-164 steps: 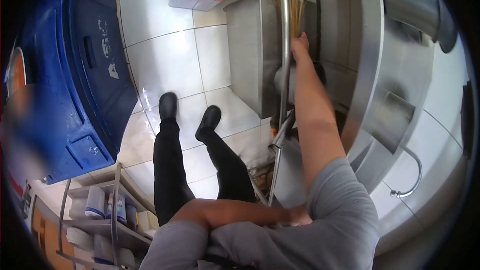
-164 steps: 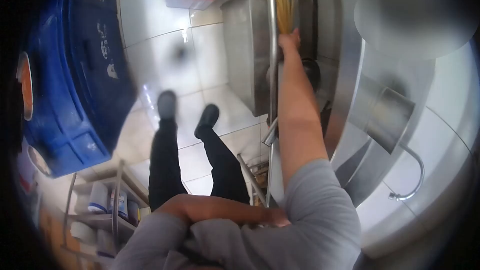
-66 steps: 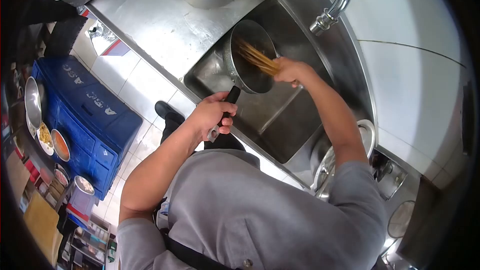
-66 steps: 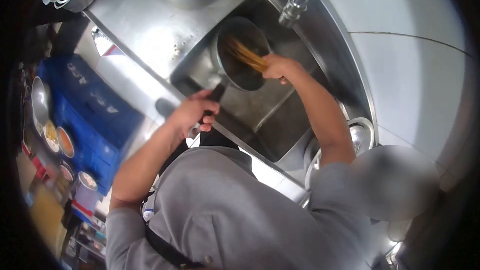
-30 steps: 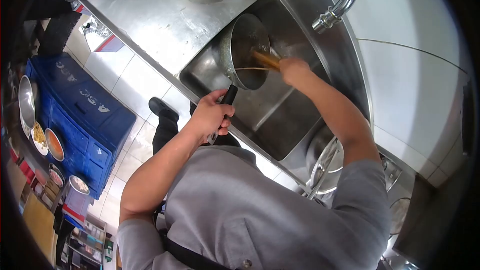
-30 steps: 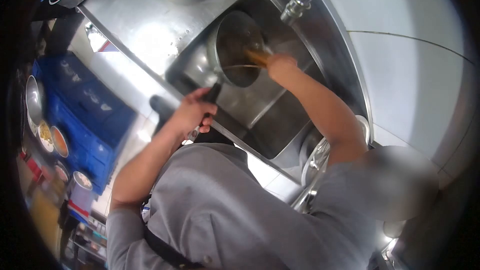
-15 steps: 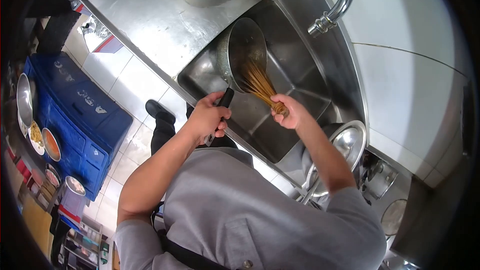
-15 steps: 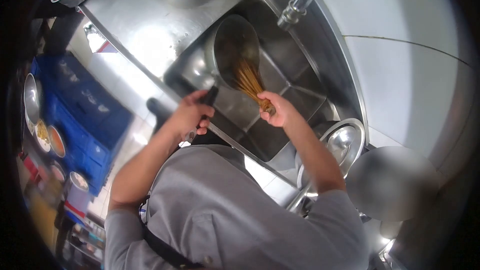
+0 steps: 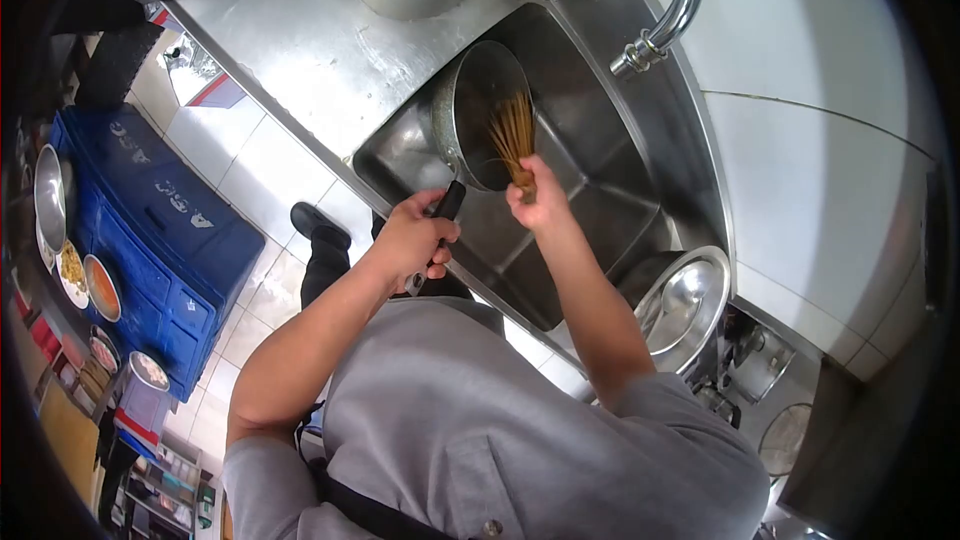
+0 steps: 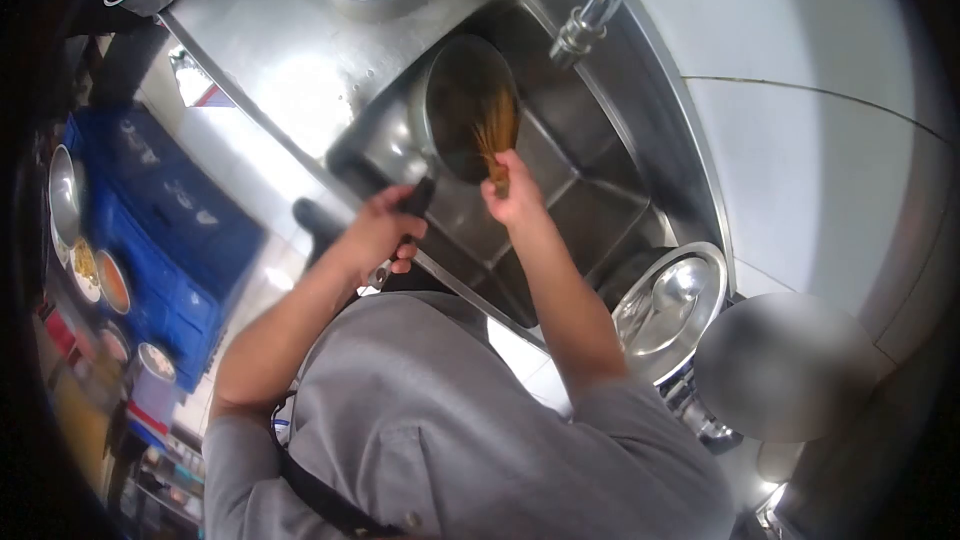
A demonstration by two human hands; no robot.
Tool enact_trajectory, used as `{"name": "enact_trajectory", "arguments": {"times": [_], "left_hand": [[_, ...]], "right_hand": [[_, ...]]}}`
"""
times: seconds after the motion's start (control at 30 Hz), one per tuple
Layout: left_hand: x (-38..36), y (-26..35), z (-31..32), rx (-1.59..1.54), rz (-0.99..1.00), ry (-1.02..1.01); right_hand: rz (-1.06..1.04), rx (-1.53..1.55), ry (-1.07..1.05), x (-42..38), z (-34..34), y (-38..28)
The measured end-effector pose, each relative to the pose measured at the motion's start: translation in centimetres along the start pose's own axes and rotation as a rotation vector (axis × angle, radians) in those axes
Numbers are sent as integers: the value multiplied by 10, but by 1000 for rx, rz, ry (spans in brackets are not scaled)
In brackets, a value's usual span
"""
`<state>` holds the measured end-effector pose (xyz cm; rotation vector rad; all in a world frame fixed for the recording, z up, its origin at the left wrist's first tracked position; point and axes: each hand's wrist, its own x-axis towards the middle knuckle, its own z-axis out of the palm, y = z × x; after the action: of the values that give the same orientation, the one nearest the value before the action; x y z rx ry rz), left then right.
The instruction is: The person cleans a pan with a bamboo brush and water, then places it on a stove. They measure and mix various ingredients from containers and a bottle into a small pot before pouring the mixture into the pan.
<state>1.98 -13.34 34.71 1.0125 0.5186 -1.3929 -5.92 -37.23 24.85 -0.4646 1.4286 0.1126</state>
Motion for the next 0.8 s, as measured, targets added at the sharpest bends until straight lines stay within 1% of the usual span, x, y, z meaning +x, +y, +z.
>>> {"name": "enact_trajectory", "arguments": {"times": [0.03, 0.07, 0.1, 0.17, 0.2, 0.23, 0.3, 0.33, 0.37, 0.43, 0.47, 0.5, 0.53, 0.6, 0.67, 0.7, 0.73, 0.77, 0.8], "left_hand": [[0, 0, 1, 3, -2, -2], [-1, 1, 2, 3, -1, 9], [-1, 2, 2, 0, -1, 21], [0, 2, 0, -18, 2, 6], [0, 1, -1, -38, -4, -7], [-1, 0, -2, -44, -7, -3], [-1, 2, 0, 1, 1, -1], [1, 3, 1, 6, 6, -5], [2, 3, 0, -3, 2, -9], [0, 0, 0, -8, -7, -17], [-1, 1, 0, -19, -15, -14], [-1, 3, 0, -35, -18, -8], [0, 4, -2, -39, -12, -6], [0, 2, -3, -49, -20, -16], [1, 0, -3, -34, -26, -19], [3, 1, -3, -20, -19, -21], [3, 3, -2, -18, -16, -20], [3, 4, -1, -17, -16, -16], [1, 3, -1, -13, -26, -12]], "right_hand": [[-64, 23, 26, -3, 13, 2], [-40, 19, 40, -14, 12, 12], [-43, 18, 37, -26, 0, 23], [-74, -111, 22, -36, -21, 37], [-16, -92, -5, -24, -35, 30], [-9, -96, -3, -18, -23, 22], [-73, -27, 87, 0, 11, -5], [-76, -88, 49, 3, 25, -6], [-80, -83, 46, 0, 29, -1], [-346, -593, 111, -23, 26, 15], [-437, -758, 36, -37, 16, 16], [-445, -762, 28, -48, 5, 8], [-548, -1112, 24, -59, -9, -3], [-645, -1466, 19, -66, -11, -21], [-476, -1611, 99, -57, 5, -43], [-480, -1607, 101, -40, 7, -46], [-782, -1705, 111, -15, 7, -43], [-1091, -1781, 117, -7, 13, -38], [-1083, -1778, 116, -6, 8, -32]]}}
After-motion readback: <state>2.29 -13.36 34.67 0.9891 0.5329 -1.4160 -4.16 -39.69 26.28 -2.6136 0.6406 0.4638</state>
